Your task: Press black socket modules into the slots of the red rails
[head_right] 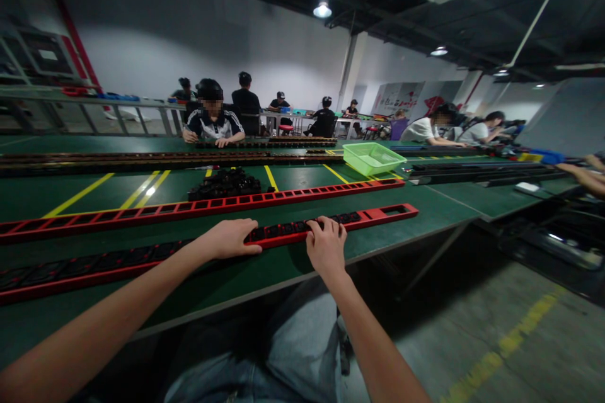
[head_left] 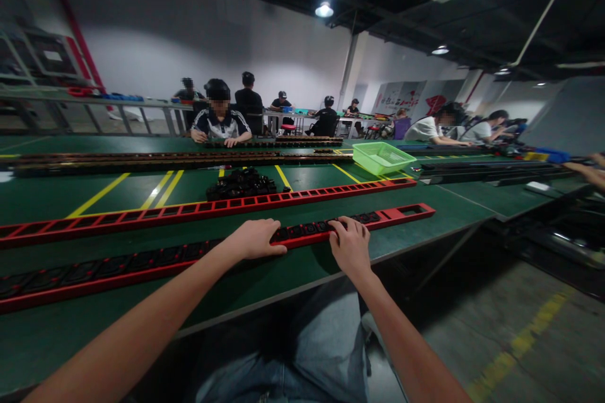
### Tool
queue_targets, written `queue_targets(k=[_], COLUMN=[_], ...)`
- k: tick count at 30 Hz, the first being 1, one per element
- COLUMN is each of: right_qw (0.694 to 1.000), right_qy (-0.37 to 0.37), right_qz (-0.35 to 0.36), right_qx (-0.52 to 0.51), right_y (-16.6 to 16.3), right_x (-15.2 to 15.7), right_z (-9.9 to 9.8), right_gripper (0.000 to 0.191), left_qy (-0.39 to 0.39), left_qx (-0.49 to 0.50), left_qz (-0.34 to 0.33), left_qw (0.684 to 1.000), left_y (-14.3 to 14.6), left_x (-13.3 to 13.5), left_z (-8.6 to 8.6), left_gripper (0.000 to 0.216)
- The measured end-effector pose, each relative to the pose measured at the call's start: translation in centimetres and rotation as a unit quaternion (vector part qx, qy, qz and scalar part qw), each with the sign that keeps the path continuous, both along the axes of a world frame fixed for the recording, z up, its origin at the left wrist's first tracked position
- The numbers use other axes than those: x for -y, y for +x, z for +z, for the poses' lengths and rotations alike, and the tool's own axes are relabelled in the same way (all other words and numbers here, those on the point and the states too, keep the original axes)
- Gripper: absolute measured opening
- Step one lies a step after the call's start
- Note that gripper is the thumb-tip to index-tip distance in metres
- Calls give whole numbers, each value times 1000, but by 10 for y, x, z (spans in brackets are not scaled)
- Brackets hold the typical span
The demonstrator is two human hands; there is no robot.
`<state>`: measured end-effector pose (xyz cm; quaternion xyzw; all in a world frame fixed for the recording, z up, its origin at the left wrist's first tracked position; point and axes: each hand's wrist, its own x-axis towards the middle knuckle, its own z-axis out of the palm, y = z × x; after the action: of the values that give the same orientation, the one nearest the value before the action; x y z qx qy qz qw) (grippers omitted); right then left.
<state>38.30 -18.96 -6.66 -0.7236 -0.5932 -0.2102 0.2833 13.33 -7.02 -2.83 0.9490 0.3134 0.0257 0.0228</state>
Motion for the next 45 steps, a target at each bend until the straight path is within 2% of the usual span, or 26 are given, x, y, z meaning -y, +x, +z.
queue_targets(k=[8, 17, 45], right_qw=[997, 995, 995], right_qy=[10, -2, -18], right_qz=[-79, -102, -101], right_qx=[-2, 8, -6], right_y=[-1, -1, -1], right_x=[-3, -3, -2], right_z=[-5, -6, -4], right_gripper=[38, 37, 38], left_qy=[-4, -3, -5], left_qx=[-4, -3, -7], left_qz=[2, 1, 5], left_qw=[1000, 1000, 1000], left_y=[0, 1, 0], left_x=[1, 2, 2], left_z=[0, 2, 2], left_gripper=[56, 56, 56])
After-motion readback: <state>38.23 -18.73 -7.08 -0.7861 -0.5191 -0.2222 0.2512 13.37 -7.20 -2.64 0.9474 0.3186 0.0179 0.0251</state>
